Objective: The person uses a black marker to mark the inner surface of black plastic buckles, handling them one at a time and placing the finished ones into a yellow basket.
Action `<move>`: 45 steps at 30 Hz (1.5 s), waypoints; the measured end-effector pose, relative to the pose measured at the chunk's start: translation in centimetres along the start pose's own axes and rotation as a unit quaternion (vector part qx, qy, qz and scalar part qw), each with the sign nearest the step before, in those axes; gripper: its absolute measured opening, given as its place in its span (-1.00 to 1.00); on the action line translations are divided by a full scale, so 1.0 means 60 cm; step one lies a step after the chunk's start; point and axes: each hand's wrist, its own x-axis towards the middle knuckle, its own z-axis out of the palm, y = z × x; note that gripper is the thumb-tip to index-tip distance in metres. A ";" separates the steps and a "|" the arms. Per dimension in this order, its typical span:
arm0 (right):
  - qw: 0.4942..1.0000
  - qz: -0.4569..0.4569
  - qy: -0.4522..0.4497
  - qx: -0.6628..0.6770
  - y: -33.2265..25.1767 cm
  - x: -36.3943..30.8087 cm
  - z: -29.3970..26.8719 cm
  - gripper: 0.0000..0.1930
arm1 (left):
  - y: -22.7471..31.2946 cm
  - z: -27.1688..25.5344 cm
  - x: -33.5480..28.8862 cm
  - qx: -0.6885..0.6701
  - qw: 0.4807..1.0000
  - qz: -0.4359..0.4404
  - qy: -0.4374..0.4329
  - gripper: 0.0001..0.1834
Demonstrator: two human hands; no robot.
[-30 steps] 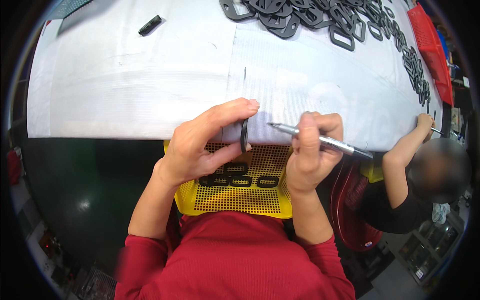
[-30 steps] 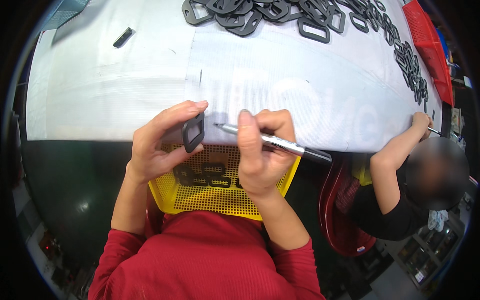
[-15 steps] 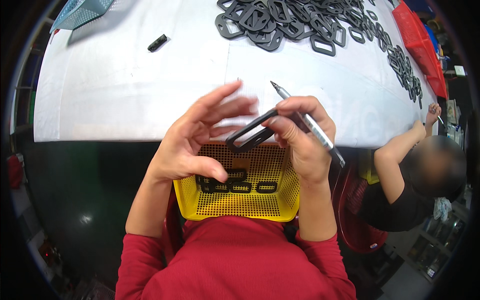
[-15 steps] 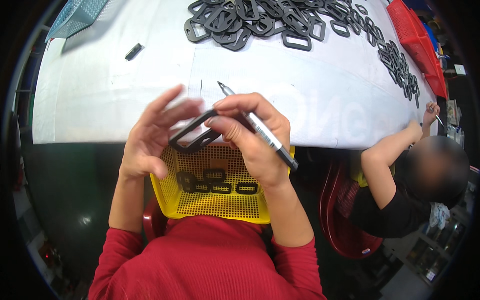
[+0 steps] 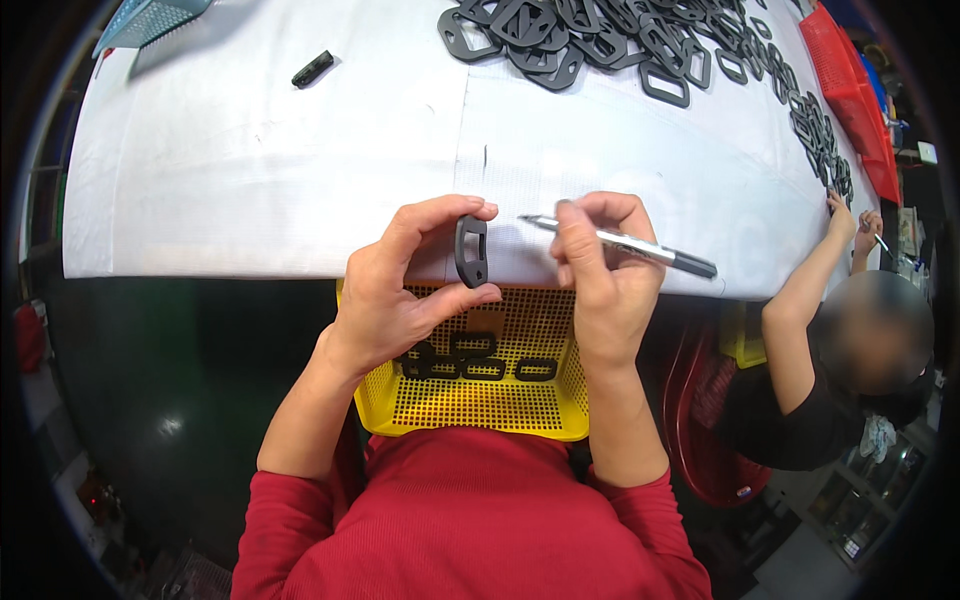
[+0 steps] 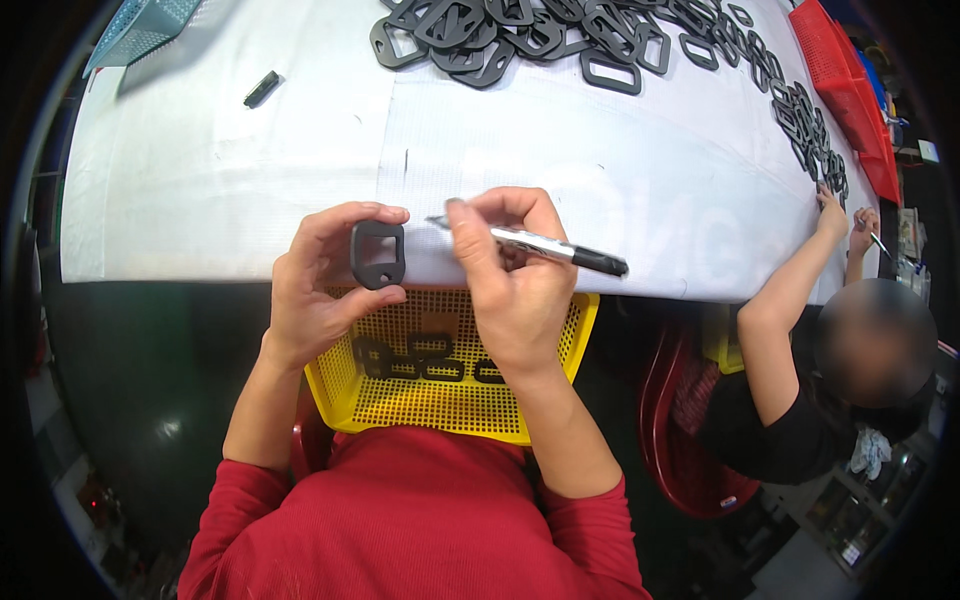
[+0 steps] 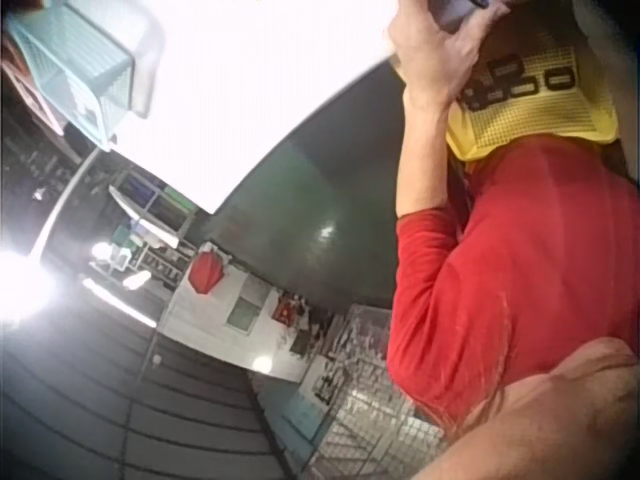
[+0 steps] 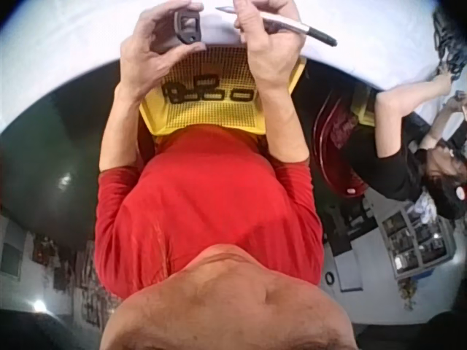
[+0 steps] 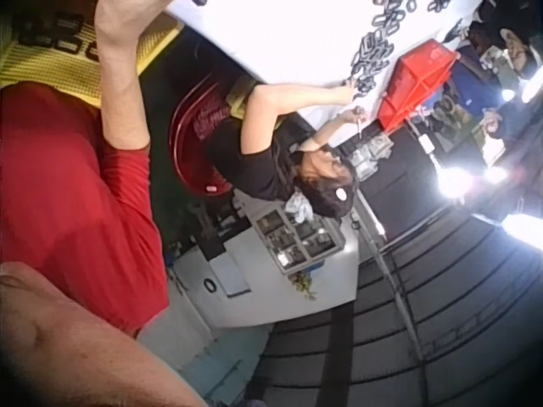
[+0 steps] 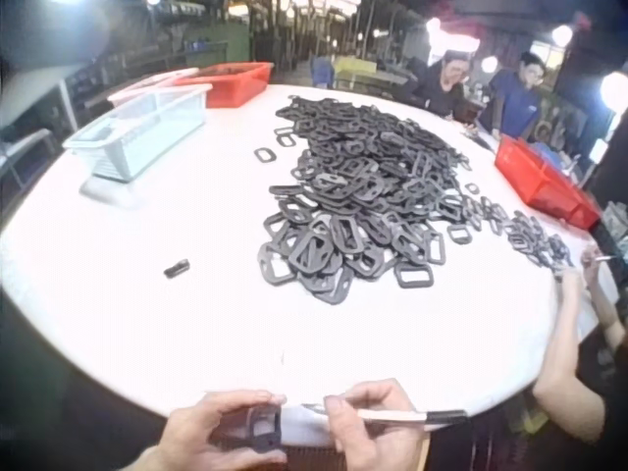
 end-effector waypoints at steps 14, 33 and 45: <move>0.986 -0.134 -0.006 -0.099 0.032 -0.002 0.031 -0.73 | -0.019 -0.012 -0.003 0.019 0.996 0.034 -0.078 -0.35; 0.987 -0.129 -0.017 -0.096 0.031 -0.004 0.033 -0.73 | -0.024 -0.004 -0.005 0.003 0.999 0.029 -0.013 -0.38; 0.989 -0.128 0.042 -0.059 0.012 0.073 0.006 -0.84 | -0.004 -0.031 0.011 0.095 0.978 0.077 -0.168 -0.38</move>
